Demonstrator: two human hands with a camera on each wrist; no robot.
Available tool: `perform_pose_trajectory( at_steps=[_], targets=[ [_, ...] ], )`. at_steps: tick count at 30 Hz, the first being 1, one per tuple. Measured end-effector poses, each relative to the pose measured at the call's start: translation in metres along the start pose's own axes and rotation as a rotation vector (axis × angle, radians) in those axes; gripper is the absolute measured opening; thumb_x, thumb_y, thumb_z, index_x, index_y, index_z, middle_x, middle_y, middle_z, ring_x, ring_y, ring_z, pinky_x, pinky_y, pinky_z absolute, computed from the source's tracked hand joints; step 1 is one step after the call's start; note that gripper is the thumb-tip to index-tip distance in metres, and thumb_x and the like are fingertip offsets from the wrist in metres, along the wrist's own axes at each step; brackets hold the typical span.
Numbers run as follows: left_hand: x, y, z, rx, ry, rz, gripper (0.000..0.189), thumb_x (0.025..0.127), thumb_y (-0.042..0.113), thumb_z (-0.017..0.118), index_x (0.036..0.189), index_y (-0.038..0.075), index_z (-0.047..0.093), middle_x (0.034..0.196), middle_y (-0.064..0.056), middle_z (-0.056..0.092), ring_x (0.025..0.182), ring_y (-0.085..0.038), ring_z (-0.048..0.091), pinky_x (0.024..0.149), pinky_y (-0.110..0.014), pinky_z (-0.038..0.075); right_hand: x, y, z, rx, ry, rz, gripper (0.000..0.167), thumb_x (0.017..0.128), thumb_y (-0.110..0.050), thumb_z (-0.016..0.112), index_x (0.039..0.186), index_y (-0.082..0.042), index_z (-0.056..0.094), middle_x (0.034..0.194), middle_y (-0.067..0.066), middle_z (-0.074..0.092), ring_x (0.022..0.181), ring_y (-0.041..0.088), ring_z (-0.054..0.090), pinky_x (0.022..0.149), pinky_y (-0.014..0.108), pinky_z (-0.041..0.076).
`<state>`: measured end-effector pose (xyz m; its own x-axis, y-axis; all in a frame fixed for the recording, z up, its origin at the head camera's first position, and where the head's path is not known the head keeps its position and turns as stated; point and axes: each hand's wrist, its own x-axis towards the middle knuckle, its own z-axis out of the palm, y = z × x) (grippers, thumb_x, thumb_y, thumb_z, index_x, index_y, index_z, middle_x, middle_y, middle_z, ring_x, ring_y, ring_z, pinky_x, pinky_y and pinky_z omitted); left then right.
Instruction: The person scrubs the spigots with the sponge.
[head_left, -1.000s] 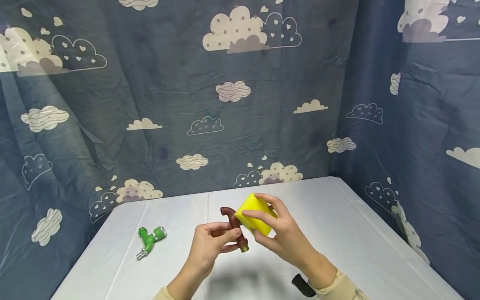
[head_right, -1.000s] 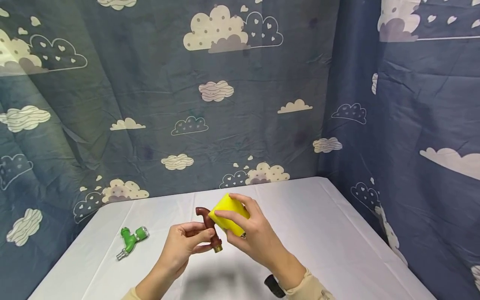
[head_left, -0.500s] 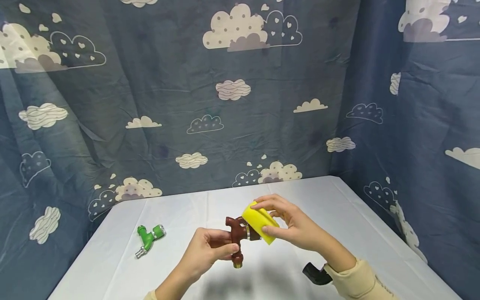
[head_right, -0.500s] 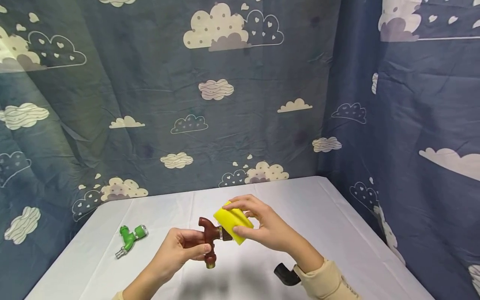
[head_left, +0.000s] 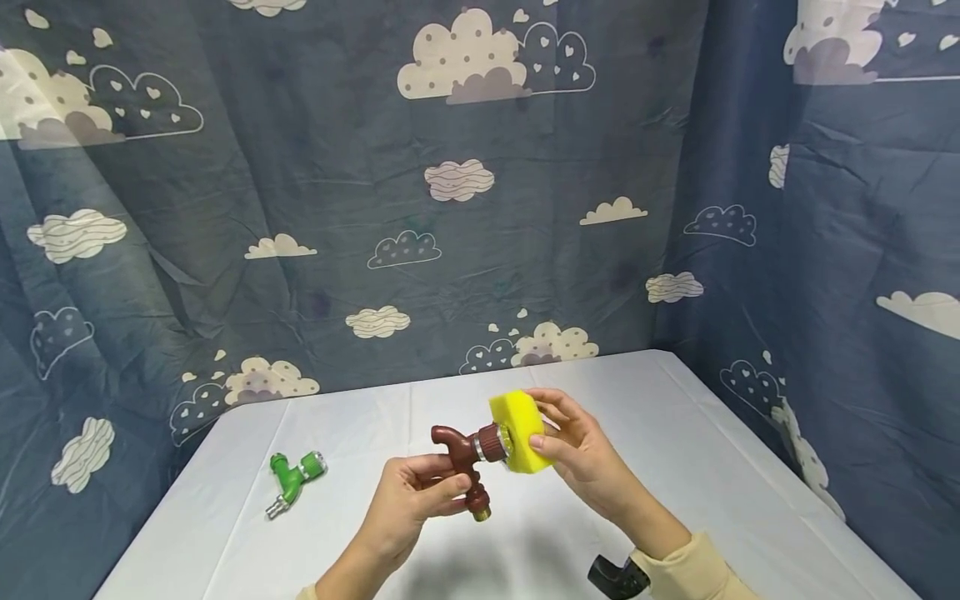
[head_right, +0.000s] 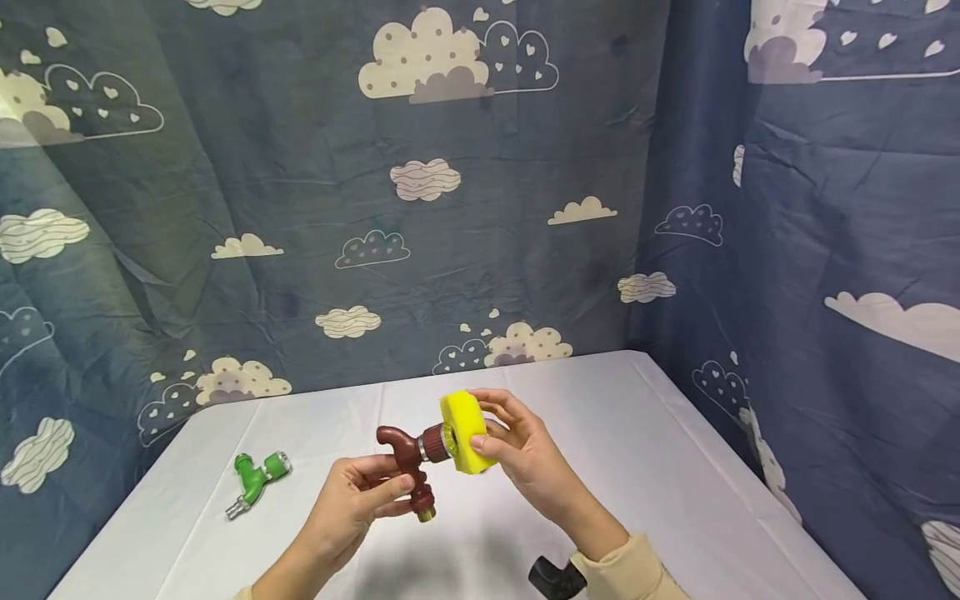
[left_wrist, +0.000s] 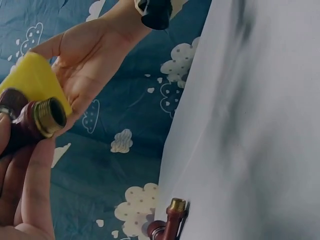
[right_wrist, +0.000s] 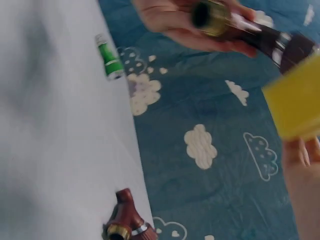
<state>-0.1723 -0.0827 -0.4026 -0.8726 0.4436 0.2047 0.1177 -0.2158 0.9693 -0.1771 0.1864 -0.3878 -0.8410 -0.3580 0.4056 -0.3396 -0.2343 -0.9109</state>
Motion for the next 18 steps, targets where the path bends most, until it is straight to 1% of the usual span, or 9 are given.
perform_pose_trajectory(
  at_steps=[2,3,6,9,10,12,14,17,18],
  targets=[
    [0.000,-0.002,0.001,-0.022,0.036,0.000,0.021,0.097,0.003,0.077,0.115,-0.008,0.076,0.096,0.001,0.082,0.090,-0.018,0.082,0.088,-0.043,0.068,0.000,0.004,0.005,-0.060,0.033,-0.044,0.048,0.103,0.000,0.062,0.147,-0.019,0.054,0.150,0.007,0.054,0.127,0.014,0.066,0.100,0.028,0.063],
    [0.000,-0.002,0.001,-0.027,0.059,-0.006,0.019,0.097,0.003,0.077,0.114,-0.006,0.077,0.095,0.001,0.082,0.089,-0.019,0.082,0.088,-0.043,0.068,0.000,0.006,0.007,-0.110,0.051,-0.072,0.049,0.103,0.001,0.065,0.148,-0.015,0.054,0.151,0.010,0.053,0.128,0.013,0.066,0.101,0.027,0.063],
    [0.001,-0.003,0.001,-0.035,0.137,-0.033,0.021,0.096,0.004,0.079,0.113,-0.007,0.077,0.094,-0.002,0.083,0.088,-0.020,0.082,0.087,-0.044,0.068,0.001,0.012,0.014,-0.263,0.099,-0.148,0.051,0.100,0.002,0.071,0.147,-0.009,0.054,0.154,0.015,0.052,0.130,0.010,0.065,0.105,0.024,0.059],
    [0.002,-0.004,-0.002,-0.040,0.213,-0.062,0.025,0.094,0.004,0.081,0.115,-0.010,0.076,0.093,-0.004,0.083,0.087,-0.021,0.083,0.087,-0.044,0.068,0.000,0.016,0.019,-0.381,0.128,-0.180,0.052,0.098,-0.001,0.075,0.145,-0.012,0.058,0.157,0.013,0.050,0.132,0.009,0.062,0.111,0.024,0.054],
    [0.003,-0.004,-0.004,-0.041,0.236,-0.070,0.025,0.094,0.004,0.081,0.115,-0.009,0.076,0.092,-0.004,0.083,0.087,-0.021,0.083,0.087,-0.044,0.069,0.000,0.017,0.020,-0.402,0.127,-0.186,0.052,0.097,-0.001,0.076,0.145,-0.013,0.059,0.156,0.013,0.050,0.132,0.010,0.061,0.110,0.026,0.054],
    [0.006,-0.004,-0.008,-0.037,0.278,-0.078,0.030,0.094,0.003,0.081,0.117,-0.014,0.074,0.091,-0.004,0.083,0.087,-0.021,0.083,0.086,-0.044,0.069,-0.001,0.019,0.021,-0.439,0.122,-0.191,0.051,0.096,-0.003,0.077,0.143,-0.016,0.062,0.155,0.012,0.051,0.132,0.009,0.060,0.109,0.027,0.055],
    [0.009,-0.005,-0.013,-0.025,0.314,-0.067,0.033,0.094,0.002,0.081,0.120,-0.017,0.071,0.090,-0.006,0.083,0.085,-0.021,0.082,0.085,-0.044,0.069,-0.002,0.022,0.021,-0.473,0.113,-0.193,0.049,0.095,-0.004,0.079,0.140,-0.018,0.064,0.154,0.012,0.053,0.132,0.009,0.059,0.107,0.029,0.056],
    [0.013,-0.007,-0.023,0.003,0.376,-0.066,0.037,0.094,-0.001,0.079,0.122,-0.022,0.067,0.090,-0.010,0.083,0.082,-0.020,0.082,0.084,-0.043,0.069,-0.005,0.026,0.021,-0.529,0.106,-0.183,0.047,0.094,-0.008,0.082,0.137,-0.020,0.067,0.151,0.011,0.056,0.133,0.008,0.058,0.105,0.030,0.058],
    [0.013,-0.009,-0.027,0.017,0.397,-0.074,0.035,0.094,-0.001,0.079,0.121,-0.021,0.069,0.090,-0.011,0.083,0.081,-0.019,0.082,0.083,-0.042,0.069,-0.005,0.027,0.021,-0.543,0.106,-0.177,0.047,0.094,-0.009,0.082,0.137,-0.021,0.067,0.151,0.011,0.057,0.132,0.009,0.058,0.104,0.031,0.059]
  ],
)
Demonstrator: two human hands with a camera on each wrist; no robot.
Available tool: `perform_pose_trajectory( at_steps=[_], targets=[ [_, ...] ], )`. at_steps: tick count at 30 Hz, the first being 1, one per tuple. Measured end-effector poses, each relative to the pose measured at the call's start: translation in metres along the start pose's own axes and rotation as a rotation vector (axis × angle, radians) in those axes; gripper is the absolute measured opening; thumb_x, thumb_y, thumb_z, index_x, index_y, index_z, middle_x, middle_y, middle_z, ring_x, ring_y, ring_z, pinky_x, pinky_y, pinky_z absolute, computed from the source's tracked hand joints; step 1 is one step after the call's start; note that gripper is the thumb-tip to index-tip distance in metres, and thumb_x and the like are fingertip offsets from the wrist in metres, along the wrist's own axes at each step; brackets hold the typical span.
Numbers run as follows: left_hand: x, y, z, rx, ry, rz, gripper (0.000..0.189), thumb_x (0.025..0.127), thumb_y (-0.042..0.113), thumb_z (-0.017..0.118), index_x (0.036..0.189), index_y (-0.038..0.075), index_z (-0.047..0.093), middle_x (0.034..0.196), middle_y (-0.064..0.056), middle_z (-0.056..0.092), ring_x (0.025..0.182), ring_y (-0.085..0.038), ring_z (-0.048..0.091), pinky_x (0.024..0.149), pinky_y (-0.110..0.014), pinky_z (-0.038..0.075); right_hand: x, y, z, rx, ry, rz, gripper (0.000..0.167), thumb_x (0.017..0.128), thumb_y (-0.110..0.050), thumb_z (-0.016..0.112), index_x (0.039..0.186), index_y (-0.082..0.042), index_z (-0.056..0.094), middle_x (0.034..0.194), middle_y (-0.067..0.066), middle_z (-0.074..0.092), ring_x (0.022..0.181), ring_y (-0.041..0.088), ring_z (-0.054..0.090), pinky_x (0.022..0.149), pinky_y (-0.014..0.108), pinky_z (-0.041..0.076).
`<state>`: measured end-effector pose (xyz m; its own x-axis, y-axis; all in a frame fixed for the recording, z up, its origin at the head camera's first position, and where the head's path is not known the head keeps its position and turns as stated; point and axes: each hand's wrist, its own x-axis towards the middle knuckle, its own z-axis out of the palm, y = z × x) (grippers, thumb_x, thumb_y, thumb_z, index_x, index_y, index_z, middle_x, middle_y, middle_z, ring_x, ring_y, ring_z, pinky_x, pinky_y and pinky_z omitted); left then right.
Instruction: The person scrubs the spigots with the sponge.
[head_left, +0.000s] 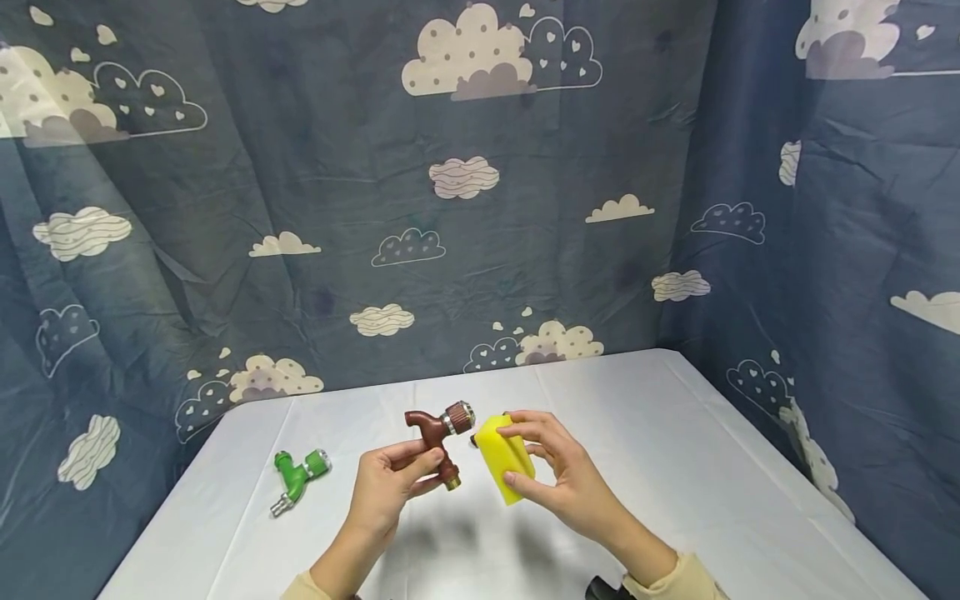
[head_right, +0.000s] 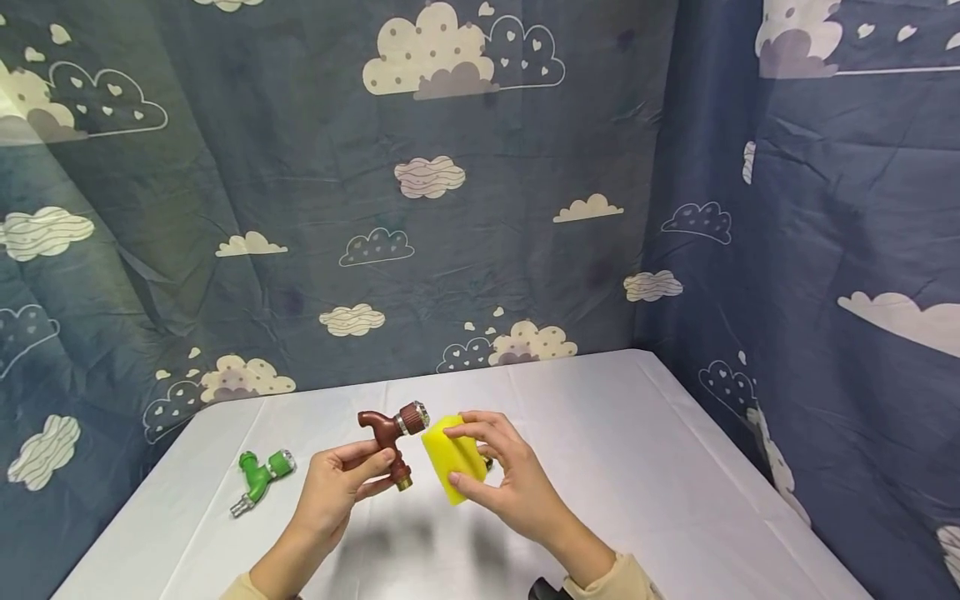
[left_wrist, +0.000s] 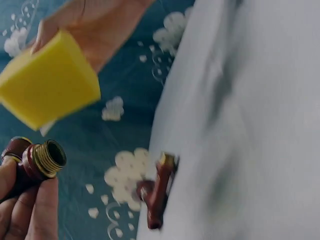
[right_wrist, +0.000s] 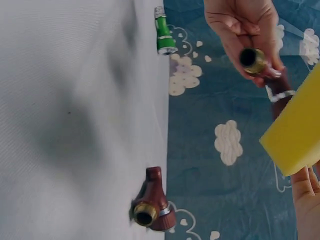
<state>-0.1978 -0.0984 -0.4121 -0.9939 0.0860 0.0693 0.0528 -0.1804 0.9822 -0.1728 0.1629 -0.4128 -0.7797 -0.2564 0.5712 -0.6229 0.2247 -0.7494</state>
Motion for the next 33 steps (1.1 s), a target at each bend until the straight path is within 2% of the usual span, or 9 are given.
perform_pose_trajectory(
  at_steps=[5,9,17,23,29,33],
  targets=[
    [0.007,-0.010,-0.019,0.096,0.080,-0.052,0.030,0.094,0.001,0.080,0.118,-0.016,0.073,0.091,-0.013,0.083,0.077,-0.019,0.081,0.078,-0.037,0.070,-0.004,0.004,-0.004,-0.079,0.007,0.017,0.047,0.093,-0.014,0.084,0.135,-0.025,0.068,0.150,0.008,0.059,0.131,0.012,0.059,0.102,0.032,0.060],
    [0.011,-0.019,-0.034,0.176,0.102,-0.088,0.028,0.094,0.004,0.081,0.115,-0.015,0.074,0.091,-0.014,0.082,0.076,-0.019,0.081,0.074,-0.034,0.070,-0.006,0.007,-0.008,-0.118,0.019,0.017,0.047,0.093,-0.015,0.085,0.135,-0.026,0.068,0.150,0.007,0.060,0.129,0.012,0.060,0.101,0.032,0.061],
    [0.012,-0.032,-0.054,0.303,0.082,-0.153,0.024,0.093,0.004,0.081,0.107,-0.014,0.075,0.086,-0.013,0.081,0.073,-0.016,0.078,0.066,-0.028,0.068,-0.009,0.012,-0.020,-0.172,0.046,0.031,0.047,0.093,-0.015,0.085,0.135,-0.027,0.069,0.148,0.006,0.061,0.129,0.011,0.059,0.101,0.031,0.061],
    [0.010,-0.036,-0.066,0.389,0.076,-0.204,0.024,0.091,0.005,0.084,0.104,-0.012,0.075,0.082,-0.011,0.079,0.067,-0.015,0.076,0.063,-0.028,0.067,-0.011,0.014,-0.028,-0.204,0.064,0.026,0.047,0.093,-0.014,0.086,0.135,-0.026,0.069,0.147,0.006,0.061,0.127,0.008,0.059,0.099,0.031,0.062],
    [0.010,-0.039,-0.074,0.412,0.053,-0.260,0.024,0.090,0.003,0.083,0.106,-0.013,0.074,0.083,-0.010,0.078,0.067,-0.014,0.076,0.065,-0.030,0.068,-0.013,0.015,-0.032,-0.218,0.067,0.021,0.047,0.093,-0.014,0.086,0.135,-0.026,0.069,0.147,0.007,0.061,0.127,0.009,0.059,0.099,0.032,0.062],
    [0.010,-0.039,-0.075,0.440,0.040,-0.270,0.024,0.090,0.004,0.085,0.104,-0.013,0.075,0.083,-0.012,0.079,0.070,-0.016,0.078,0.067,-0.031,0.069,-0.013,0.016,-0.034,-0.228,0.072,0.012,0.048,0.092,-0.013,0.086,0.135,-0.025,0.069,0.147,0.007,0.061,0.127,0.008,0.059,0.099,0.034,0.062]
  ],
)
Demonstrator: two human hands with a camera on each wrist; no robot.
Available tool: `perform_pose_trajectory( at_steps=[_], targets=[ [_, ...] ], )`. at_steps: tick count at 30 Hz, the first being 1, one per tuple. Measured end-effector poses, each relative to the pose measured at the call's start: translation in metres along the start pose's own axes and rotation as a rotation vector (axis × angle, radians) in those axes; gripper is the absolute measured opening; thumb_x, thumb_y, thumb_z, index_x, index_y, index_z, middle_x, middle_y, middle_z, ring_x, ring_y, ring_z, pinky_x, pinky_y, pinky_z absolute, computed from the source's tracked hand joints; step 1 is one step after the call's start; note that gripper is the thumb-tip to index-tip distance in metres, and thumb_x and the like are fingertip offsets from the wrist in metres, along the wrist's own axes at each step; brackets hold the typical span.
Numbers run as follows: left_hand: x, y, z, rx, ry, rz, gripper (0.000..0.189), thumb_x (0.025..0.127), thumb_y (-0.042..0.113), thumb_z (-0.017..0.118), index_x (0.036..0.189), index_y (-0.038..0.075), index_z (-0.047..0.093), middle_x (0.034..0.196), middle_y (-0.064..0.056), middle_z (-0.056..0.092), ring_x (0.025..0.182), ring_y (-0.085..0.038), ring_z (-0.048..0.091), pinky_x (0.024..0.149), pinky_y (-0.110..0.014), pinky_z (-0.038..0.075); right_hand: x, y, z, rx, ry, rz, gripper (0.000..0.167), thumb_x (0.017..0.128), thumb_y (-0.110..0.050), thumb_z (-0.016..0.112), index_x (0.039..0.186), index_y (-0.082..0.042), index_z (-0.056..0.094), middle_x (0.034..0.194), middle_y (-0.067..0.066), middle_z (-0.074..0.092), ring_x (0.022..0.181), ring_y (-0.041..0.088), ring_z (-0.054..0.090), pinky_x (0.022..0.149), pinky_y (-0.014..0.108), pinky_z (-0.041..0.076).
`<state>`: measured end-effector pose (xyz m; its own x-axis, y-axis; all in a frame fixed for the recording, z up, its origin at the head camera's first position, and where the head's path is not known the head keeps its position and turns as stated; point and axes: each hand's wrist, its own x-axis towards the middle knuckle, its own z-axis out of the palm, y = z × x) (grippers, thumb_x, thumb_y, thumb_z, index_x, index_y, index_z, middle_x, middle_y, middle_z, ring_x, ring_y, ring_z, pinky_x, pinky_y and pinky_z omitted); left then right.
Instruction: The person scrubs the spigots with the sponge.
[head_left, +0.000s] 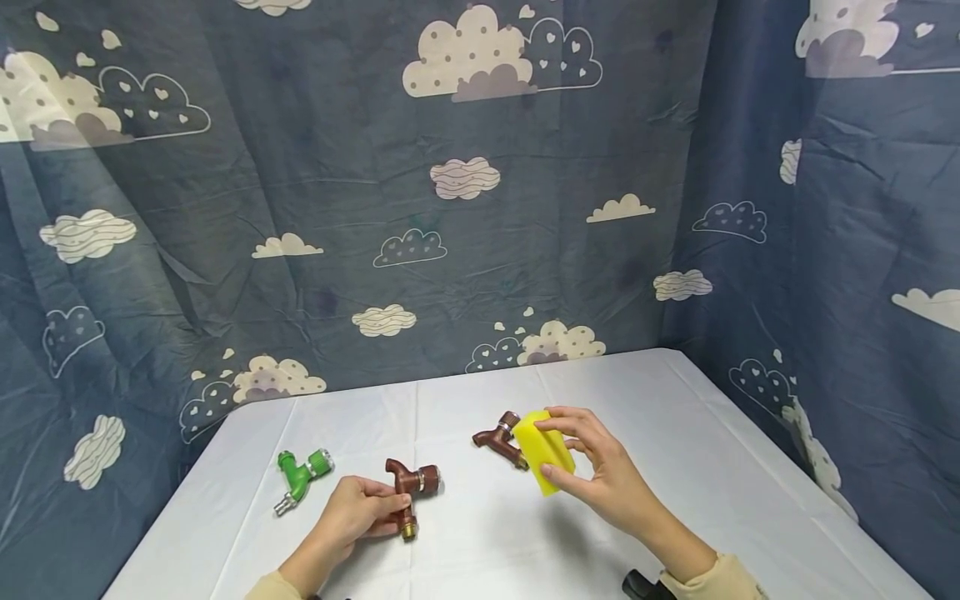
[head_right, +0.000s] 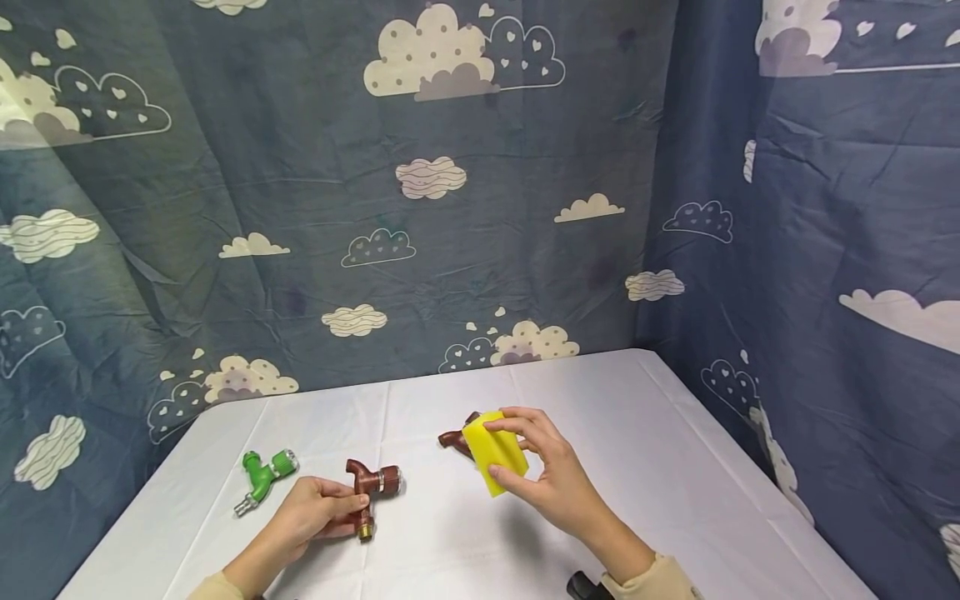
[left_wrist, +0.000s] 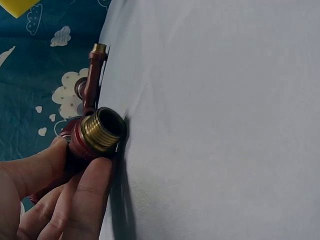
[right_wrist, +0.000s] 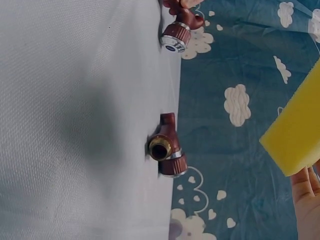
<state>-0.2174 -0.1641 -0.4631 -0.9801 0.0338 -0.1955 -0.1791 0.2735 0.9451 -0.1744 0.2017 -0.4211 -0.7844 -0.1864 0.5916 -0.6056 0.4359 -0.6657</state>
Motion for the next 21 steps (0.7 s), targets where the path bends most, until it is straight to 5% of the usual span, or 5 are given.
perform_pose_trajectory(
  at_steps=[21],
  targets=[
    [0.001,0.005,-0.010,0.211,0.066,0.013,0.021,0.085,0.011,0.091,0.078,-0.002,0.076,0.066,-0.007,0.076,0.054,-0.011,0.073,0.055,-0.024,0.064,0.000,0.003,-0.003,-0.028,0.025,-0.007,0.049,0.092,-0.011,0.085,0.136,-0.024,0.068,0.149,0.009,0.061,0.128,0.005,0.058,0.100,0.030,0.061]
  ],
)
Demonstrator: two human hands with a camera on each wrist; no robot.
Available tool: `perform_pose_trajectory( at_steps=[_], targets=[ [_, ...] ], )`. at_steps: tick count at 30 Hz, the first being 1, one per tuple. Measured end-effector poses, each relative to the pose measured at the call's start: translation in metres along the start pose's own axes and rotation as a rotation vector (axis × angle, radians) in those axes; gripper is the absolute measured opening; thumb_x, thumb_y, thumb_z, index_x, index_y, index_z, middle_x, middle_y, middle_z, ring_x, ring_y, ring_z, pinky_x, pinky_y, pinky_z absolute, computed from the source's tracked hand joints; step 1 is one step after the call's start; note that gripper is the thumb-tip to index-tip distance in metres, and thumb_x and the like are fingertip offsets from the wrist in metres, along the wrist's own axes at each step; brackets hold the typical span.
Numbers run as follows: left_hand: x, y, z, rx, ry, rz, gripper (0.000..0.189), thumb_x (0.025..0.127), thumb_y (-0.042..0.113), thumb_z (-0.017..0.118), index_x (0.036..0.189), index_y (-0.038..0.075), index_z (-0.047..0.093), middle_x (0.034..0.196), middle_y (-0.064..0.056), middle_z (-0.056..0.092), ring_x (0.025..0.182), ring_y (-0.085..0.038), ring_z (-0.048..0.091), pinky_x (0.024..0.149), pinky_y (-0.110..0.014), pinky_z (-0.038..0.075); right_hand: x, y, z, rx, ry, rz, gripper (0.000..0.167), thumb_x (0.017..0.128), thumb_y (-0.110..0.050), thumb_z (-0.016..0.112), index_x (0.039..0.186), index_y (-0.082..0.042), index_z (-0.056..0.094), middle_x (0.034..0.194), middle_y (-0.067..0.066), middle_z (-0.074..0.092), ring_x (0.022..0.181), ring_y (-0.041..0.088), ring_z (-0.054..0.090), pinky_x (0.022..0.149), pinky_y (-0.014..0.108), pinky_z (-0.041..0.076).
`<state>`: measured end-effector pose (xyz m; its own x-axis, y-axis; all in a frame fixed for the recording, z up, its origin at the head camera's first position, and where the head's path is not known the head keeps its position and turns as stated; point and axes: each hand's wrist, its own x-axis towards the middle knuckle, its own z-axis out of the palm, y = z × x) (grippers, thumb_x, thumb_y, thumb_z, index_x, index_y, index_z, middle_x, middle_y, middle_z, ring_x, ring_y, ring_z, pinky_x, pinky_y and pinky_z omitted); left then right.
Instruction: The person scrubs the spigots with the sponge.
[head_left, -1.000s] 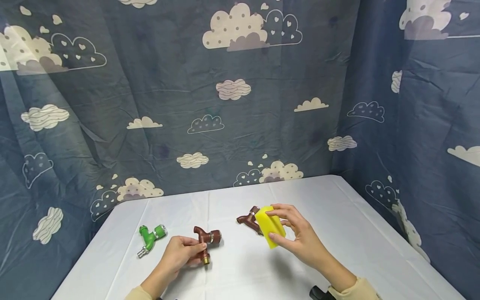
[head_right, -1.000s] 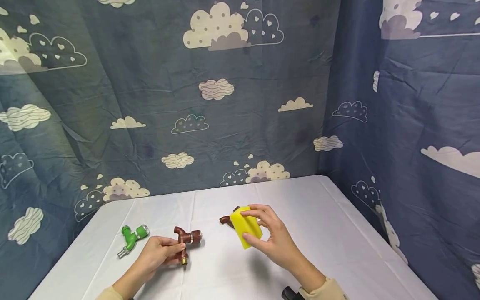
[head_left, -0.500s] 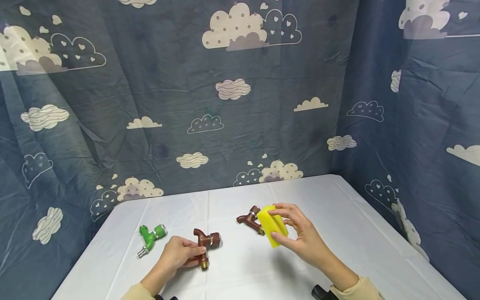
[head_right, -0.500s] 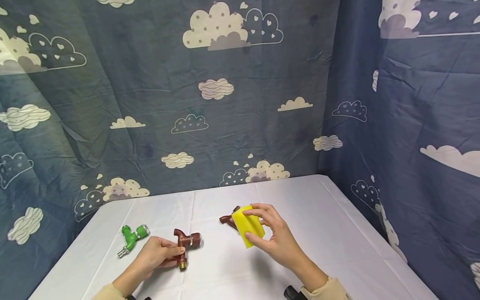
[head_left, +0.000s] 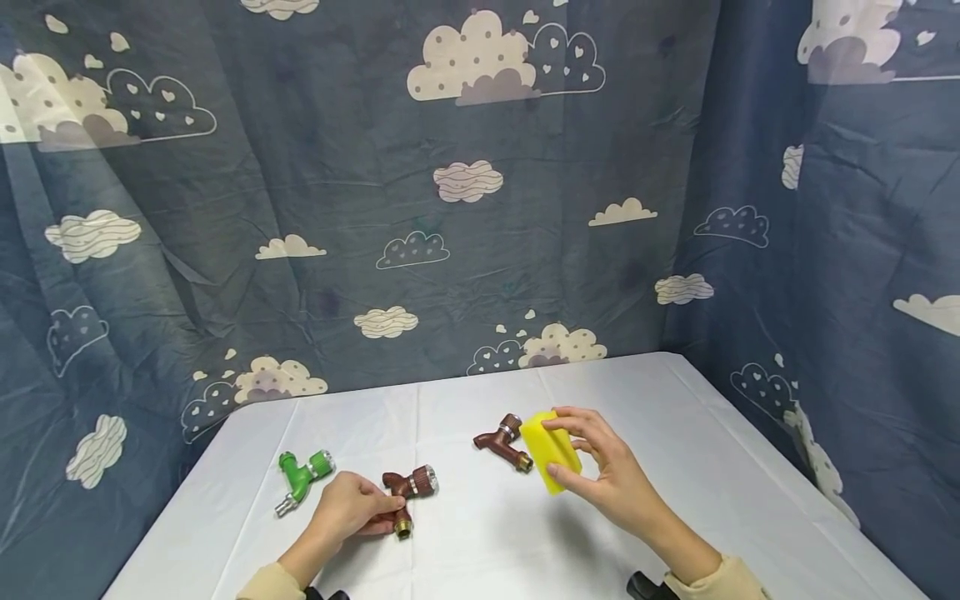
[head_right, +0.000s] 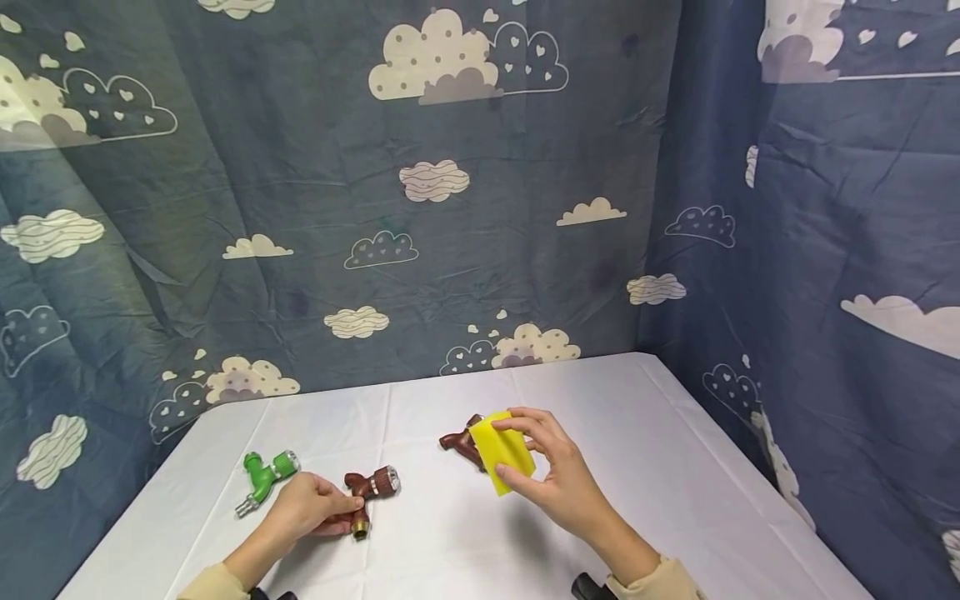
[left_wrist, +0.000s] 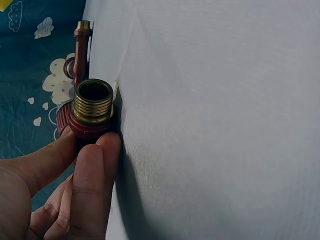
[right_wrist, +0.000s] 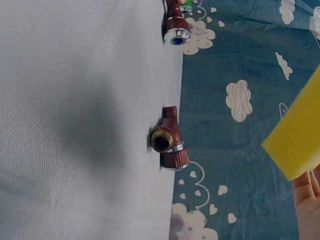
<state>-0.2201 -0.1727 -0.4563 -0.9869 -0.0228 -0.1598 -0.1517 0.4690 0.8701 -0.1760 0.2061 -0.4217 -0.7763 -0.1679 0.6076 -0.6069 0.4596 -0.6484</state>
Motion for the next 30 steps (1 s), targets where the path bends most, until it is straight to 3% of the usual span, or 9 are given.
perform_pose_trajectory(
  at_steps=[5,11,14,17,24,30],
  targets=[
    [0.000,0.000,-0.002,0.031,-0.003,-0.002,0.023,0.086,0.010,0.091,0.076,-0.001,0.073,0.064,-0.007,0.075,0.051,-0.009,0.070,0.053,-0.024,0.063,-0.001,0.001,-0.001,0.004,0.013,0.006,0.053,0.092,-0.009,0.084,0.140,-0.024,0.066,0.153,0.009,0.060,0.129,0.006,0.060,0.102,0.031,0.061],
    [0.001,0.003,-0.013,0.107,-0.110,0.058,0.021,0.089,0.011,0.088,0.076,0.000,0.075,0.067,-0.006,0.075,0.054,-0.010,0.071,0.054,-0.024,0.063,-0.003,0.004,-0.004,0.073,0.008,-0.028,0.056,0.093,-0.003,0.082,0.143,-0.019,0.064,0.151,0.013,0.061,0.123,0.002,0.062,0.098,0.026,0.062],
    [0.003,0.007,-0.024,0.139,-0.122,0.096,0.017,0.089,0.010,0.087,0.080,-0.002,0.077,0.068,-0.006,0.075,0.057,-0.012,0.072,0.055,-0.026,0.064,-0.004,0.004,-0.006,0.097,0.004,-0.041,0.057,0.094,0.000,0.080,0.145,-0.017,0.062,0.151,0.014,0.060,0.123,0.001,0.062,0.098,0.024,0.062],
    [0.007,0.012,-0.037,0.166,-0.092,0.118,0.014,0.089,0.008,0.086,0.083,-0.001,0.078,0.069,-0.007,0.076,0.058,-0.013,0.073,0.056,-0.027,0.064,-0.005,0.003,-0.009,0.092,0.005,-0.042,0.058,0.095,0.000,0.078,0.148,-0.016,0.059,0.151,0.013,0.059,0.125,0.000,0.061,0.099,0.022,0.061],
    [0.020,0.021,-0.078,0.217,0.011,0.101,0.010,0.093,0.010,0.083,0.093,0.000,0.079,0.080,-0.014,0.079,0.062,-0.015,0.073,0.058,-0.029,0.065,-0.008,0.005,-0.014,0.100,0.019,-0.025,0.059,0.097,0.002,0.075,0.151,-0.016,0.057,0.150,0.009,0.057,0.128,-0.003,0.059,0.099,0.019,0.060],
    [0.031,0.019,-0.121,0.317,0.036,0.100,0.024,0.096,0.014,0.080,0.113,-0.003,0.078,0.095,-0.016,0.080,0.069,-0.019,0.074,0.061,-0.032,0.065,-0.010,0.008,-0.018,0.103,0.015,0.003,0.059,0.098,0.002,0.074,0.152,-0.015,0.056,0.151,0.005,0.056,0.129,-0.002,0.059,0.098,0.019,0.061]
  ],
)
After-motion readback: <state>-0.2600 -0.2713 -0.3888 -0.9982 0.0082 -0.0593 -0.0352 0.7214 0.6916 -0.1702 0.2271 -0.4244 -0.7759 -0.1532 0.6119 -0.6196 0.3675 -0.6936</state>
